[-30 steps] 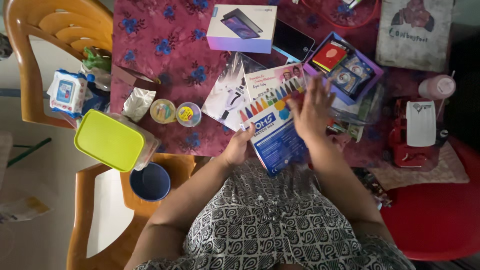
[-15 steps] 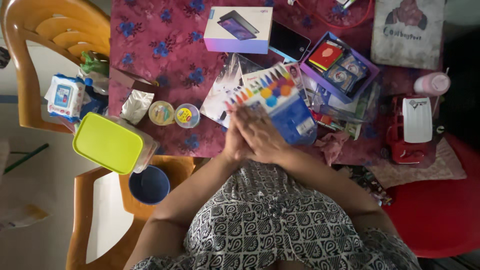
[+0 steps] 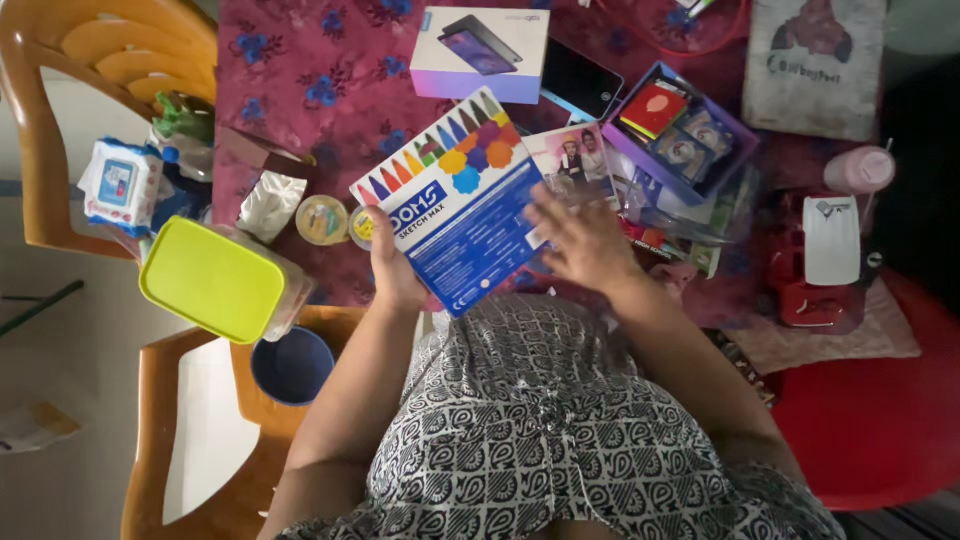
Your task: The person organizes stationery items on a table. They handle a yellow container, a box of sketch markers, a book, and a transparent pencil case, placing items into the pencil case and arranging them on the table.
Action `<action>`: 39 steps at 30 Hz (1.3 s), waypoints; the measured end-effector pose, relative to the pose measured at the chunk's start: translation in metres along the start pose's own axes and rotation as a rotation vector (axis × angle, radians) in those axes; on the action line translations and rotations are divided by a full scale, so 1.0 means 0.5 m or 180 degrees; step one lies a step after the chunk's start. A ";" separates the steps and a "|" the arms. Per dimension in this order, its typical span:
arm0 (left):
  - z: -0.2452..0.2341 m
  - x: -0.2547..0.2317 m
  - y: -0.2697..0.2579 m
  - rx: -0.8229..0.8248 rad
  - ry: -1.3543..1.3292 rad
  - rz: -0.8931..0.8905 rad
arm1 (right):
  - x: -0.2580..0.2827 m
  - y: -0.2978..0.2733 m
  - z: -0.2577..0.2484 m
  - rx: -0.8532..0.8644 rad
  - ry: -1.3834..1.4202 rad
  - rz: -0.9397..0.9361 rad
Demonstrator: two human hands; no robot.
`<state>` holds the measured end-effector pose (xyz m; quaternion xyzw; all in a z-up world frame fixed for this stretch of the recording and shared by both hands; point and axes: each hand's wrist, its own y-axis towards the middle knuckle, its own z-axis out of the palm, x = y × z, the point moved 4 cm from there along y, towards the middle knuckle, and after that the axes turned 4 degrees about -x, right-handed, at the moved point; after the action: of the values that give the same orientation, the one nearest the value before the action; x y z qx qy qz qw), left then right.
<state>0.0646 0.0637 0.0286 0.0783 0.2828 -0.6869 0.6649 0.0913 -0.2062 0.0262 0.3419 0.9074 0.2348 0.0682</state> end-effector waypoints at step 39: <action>-0.096 -0.020 -0.072 -0.0200 0.2375 -0.0063 | 0.051 -0.086 0.160 -0.0309 0.5985 0.4112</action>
<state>0.0182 0.0944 0.0039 0.3000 0.5274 -0.6085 0.5114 0.0694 -0.1875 -0.0638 0.4307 0.2436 0.4238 -0.7586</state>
